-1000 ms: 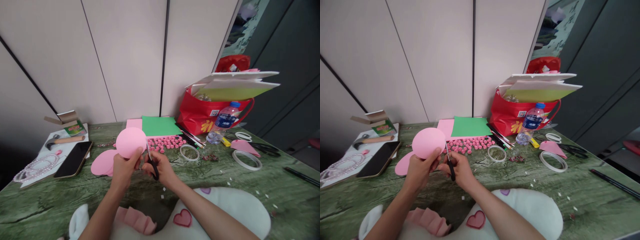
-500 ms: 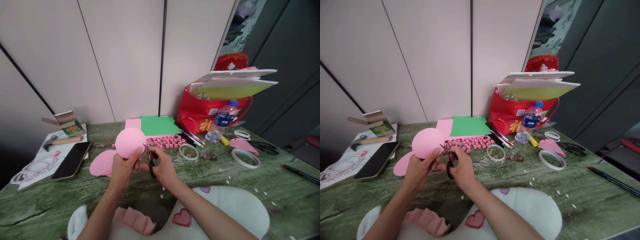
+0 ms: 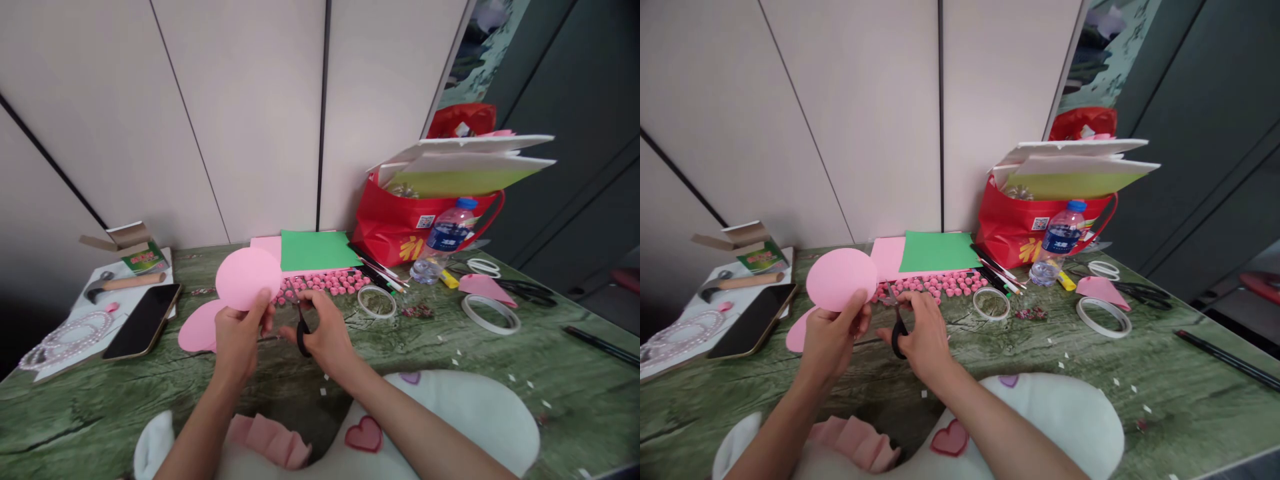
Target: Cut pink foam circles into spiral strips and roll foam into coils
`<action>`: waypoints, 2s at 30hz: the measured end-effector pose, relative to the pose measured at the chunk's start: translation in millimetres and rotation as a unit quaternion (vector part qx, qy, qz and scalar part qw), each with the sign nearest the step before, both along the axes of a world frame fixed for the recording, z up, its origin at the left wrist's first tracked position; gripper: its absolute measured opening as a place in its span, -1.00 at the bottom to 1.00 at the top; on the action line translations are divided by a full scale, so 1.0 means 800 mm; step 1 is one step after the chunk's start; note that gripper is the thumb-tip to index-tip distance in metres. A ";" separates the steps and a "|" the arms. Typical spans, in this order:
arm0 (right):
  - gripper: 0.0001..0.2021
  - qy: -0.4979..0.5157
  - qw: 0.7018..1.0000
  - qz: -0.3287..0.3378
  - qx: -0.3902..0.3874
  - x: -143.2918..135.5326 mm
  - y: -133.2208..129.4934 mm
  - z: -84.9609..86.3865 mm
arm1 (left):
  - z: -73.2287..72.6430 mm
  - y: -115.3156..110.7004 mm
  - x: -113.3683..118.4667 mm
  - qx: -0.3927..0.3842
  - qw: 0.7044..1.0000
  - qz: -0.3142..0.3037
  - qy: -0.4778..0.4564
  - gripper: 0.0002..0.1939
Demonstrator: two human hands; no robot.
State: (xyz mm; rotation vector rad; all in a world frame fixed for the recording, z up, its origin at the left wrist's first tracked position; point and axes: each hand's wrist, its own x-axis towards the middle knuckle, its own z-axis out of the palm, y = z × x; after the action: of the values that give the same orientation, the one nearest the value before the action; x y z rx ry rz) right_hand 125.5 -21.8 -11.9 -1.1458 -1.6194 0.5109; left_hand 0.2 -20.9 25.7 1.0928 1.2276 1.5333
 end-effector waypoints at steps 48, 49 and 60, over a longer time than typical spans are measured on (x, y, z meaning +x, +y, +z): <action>-0.64 -0.345 0.935 -0.075 0.019 0.011 -0.003 0.009 | -0.020 0.020 -0.012 -0.010 0.967 -0.086 0.241 -0.78; -0.63 -0.344 0.936 -0.072 0.017 0.012 -0.002 0.009 | -0.022 0.021 -0.013 -0.013 0.968 -0.095 0.233 -0.78; -0.49 -0.357 0.933 -0.028 0.019 0.018 0.002 0.008 | -0.014 0.016 -0.015 -0.026 0.972 -0.153 0.178 -0.81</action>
State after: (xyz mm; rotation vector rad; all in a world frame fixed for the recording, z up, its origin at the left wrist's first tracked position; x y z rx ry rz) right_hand 139.9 -20.3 -5.5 -1.4407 -2.1865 0.0020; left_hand -11.9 -7.7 14.8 1.4899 1.2541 1.0959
